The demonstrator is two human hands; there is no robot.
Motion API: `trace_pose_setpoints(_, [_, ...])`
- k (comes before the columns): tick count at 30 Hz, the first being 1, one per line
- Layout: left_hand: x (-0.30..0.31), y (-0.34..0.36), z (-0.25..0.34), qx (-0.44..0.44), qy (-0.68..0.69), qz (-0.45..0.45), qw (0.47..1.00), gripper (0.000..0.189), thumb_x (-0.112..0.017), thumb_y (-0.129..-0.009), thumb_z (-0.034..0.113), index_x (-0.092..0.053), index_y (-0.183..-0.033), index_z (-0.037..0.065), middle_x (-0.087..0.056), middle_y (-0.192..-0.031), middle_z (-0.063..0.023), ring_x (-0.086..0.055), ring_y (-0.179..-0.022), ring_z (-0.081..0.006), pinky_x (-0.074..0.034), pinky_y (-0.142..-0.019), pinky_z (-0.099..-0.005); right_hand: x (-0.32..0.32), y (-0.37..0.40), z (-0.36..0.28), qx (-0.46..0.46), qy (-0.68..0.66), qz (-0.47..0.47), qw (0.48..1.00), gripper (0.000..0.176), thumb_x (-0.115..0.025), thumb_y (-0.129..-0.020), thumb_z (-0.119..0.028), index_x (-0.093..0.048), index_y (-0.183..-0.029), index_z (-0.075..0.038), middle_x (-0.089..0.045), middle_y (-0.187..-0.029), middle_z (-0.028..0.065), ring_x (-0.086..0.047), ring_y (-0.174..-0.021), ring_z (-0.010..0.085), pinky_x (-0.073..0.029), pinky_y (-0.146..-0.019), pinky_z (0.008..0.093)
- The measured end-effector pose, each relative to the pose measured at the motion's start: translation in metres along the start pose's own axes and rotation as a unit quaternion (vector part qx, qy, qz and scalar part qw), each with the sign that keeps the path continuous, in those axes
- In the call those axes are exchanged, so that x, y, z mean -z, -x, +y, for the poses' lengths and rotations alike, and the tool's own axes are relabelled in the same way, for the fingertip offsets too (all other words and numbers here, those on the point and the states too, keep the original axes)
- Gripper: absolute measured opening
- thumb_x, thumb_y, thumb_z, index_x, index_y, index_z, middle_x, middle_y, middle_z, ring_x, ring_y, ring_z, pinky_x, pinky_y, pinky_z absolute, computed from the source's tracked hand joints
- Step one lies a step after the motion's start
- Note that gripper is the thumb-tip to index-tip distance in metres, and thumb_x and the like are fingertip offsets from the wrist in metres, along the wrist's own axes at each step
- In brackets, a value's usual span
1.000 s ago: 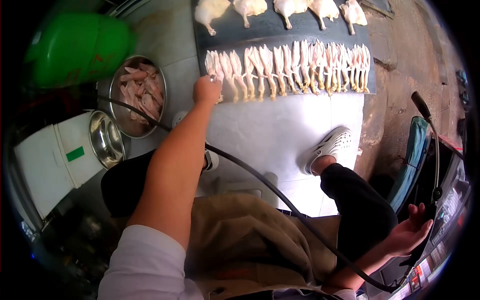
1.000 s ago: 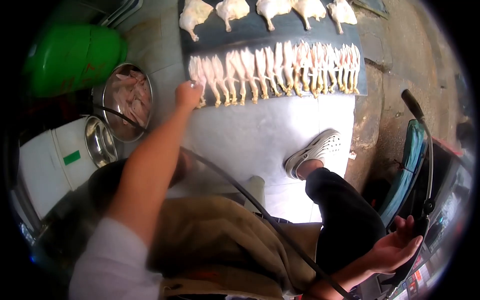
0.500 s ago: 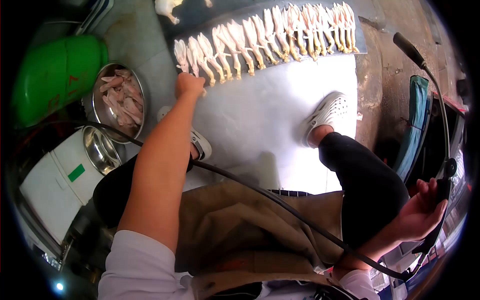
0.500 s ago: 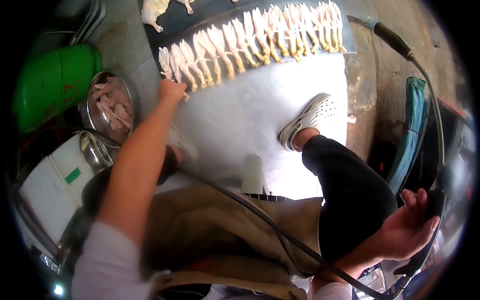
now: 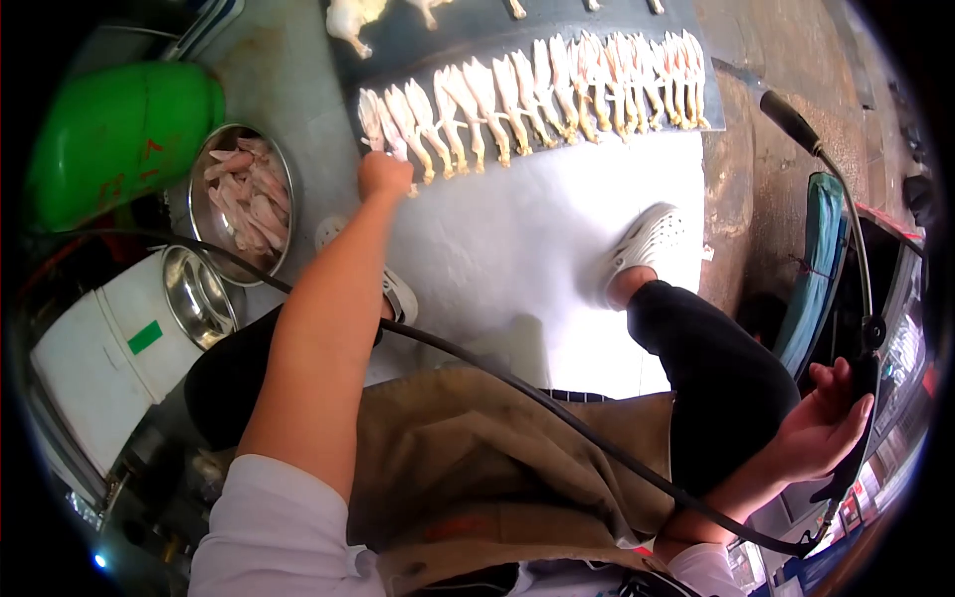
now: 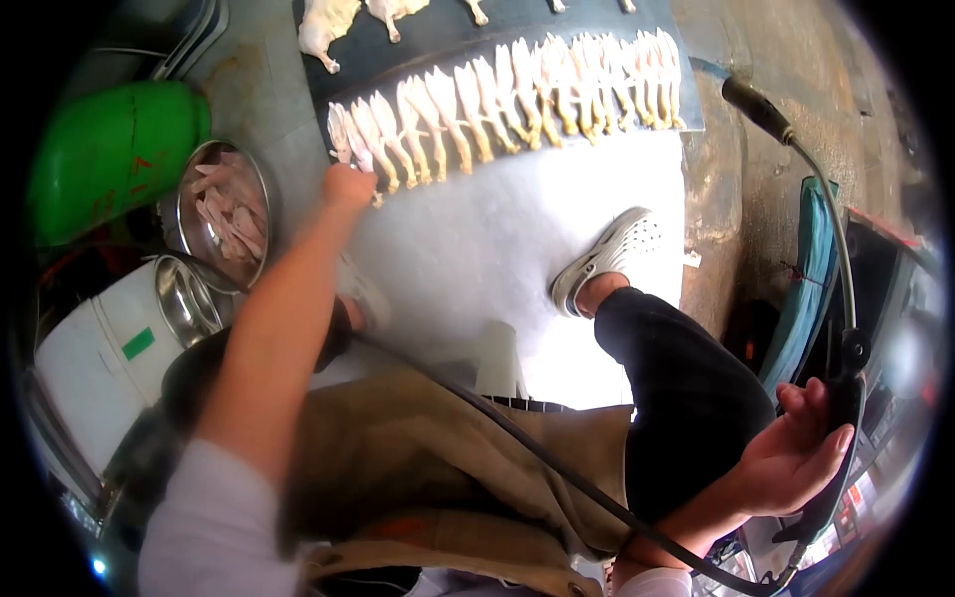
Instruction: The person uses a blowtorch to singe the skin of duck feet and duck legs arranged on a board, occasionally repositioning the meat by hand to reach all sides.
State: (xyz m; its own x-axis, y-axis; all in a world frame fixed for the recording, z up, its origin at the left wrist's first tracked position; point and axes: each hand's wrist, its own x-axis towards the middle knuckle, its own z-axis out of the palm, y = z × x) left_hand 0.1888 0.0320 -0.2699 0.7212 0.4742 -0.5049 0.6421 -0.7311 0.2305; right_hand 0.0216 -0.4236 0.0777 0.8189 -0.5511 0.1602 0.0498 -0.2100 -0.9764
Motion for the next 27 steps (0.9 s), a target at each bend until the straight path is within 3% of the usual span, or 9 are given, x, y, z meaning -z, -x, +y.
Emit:
trace_pose_setpoints(3, [-0.005, 0.001, 0.004, 0.03, -0.007, -0.012, 0.999, 0.029, -0.067, -0.072, 0.022, -0.071, -0.091, 0.001, -0.069, -0.098, -0.0214, -0.066, -0.093, -0.0377, -0.054, -0.08, -0.042, -0.007, 0.003, -0.005, -0.011, -0.014, -0.008, 1.0, 0.045, -0.037, -0.102, -0.028, -0.065, -0.106, 0.006, -0.069, -0.099, 0.0229, -0.069, -0.083, 0.0309, -0.05, -0.089, 0.0402])
trace_pose_setpoints(8, [-0.014, -0.003, 0.003, 0.075, 0.019, 0.014, 0.997, 0.029, -0.065, -0.074, 0.024, -0.071, -0.092, 0.003, -0.069, -0.101, -0.0195, -0.066, -0.096, -0.0374, -0.054, -0.081, -0.0425, -0.014, 0.004, -0.007, -0.004, -0.009, -0.019, 1.0, 0.045, -0.038, -0.101, -0.029, -0.063, -0.11, 0.007, -0.07, -0.098, 0.022, -0.069, -0.082, 0.03, -0.05, -0.088, 0.0393])
trace_pose_setpoints(11, [-0.006, 0.003, 0.01, 0.05, -0.004, 0.058, 0.997, 0.027, -0.063, -0.075, 0.023, -0.071, -0.09, 0.002, -0.069, -0.098, -0.02, -0.065, -0.094, -0.039, -0.054, -0.08, -0.0435, -0.016, 0.006, -0.009, -0.006, -0.015, -0.021, 1.0, 0.045, -0.038, -0.101, -0.029, -0.063, -0.111, 0.007, -0.07, -0.097, 0.0214, -0.068, -0.081, 0.0293, -0.05, -0.086, 0.0392])
trace_pose_setpoints(14, [-0.013, -0.004, 0.004, -0.021, -0.002, 0.044, 0.999, 0.027, -0.062, -0.075, 0.023, -0.07, -0.088, 0.002, -0.069, -0.094, -0.0209, -0.065, -0.092, -0.0399, -0.053, -0.079, -0.044, -0.015, 0.006, -0.009, -0.006, -0.017, -0.017, 1.0, 0.045, -0.039, -0.101, -0.028, -0.062, -0.111, 0.008, -0.07, -0.097, 0.0212, -0.068, -0.079, 0.0288, -0.05, -0.085, 0.0392])
trace_pose_setpoints(17, [-0.012, 0.001, 0.004, -0.03, 0.036, 0.06, 0.997, 0.028, -0.063, -0.073, 0.024, -0.07, -0.087, 0.0, -0.068, -0.092, -0.0224, -0.065, -0.09, -0.0404, -0.053, -0.078, -0.044, -0.011, 0.006, -0.008, -0.004, -0.016, -0.017, 1.0, 0.045, -0.039, -0.101, -0.028, -0.062, -0.112, 0.009, -0.07, -0.097, 0.0212, -0.068, -0.079, 0.0286, -0.05, -0.085, 0.0392])
trace_pose_setpoints(23, [-0.017, 0.001, 0.004, 0.004, 0.042, 0.025, 0.999, 0.027, -0.064, -0.071, 0.023, -0.069, -0.084, 0.0, -0.068, -0.091, -0.0239, -0.066, -0.09, -0.0401, -0.054, -0.078, -0.0434, -0.008, 0.007, -0.006, -0.003, -0.023, -0.016, 1.0, 0.047, -0.038, -0.101, -0.028, -0.053, -0.125, 0.009, -0.069, -0.098, 0.0206, -0.067, -0.079, 0.0278, -0.05, -0.084, 0.0383])
trace_pose_setpoints(27, [-0.011, 0.012, 0.016, 0.042, 0.051, 0.061, 0.996, 0.026, -0.064, -0.072, 0.022, -0.069, -0.086, 0.0, -0.068, -0.095, -0.0235, -0.066, -0.091, -0.0399, -0.054, -0.08, -0.0442, -0.01, 0.007, -0.006, 0.001, -0.014, -0.018, 1.0, 0.049, -0.038, -0.101, -0.028, -0.048, -0.131, 0.009, -0.069, -0.098, 0.02, -0.067, -0.079, 0.027, -0.049, -0.083, 0.0376])
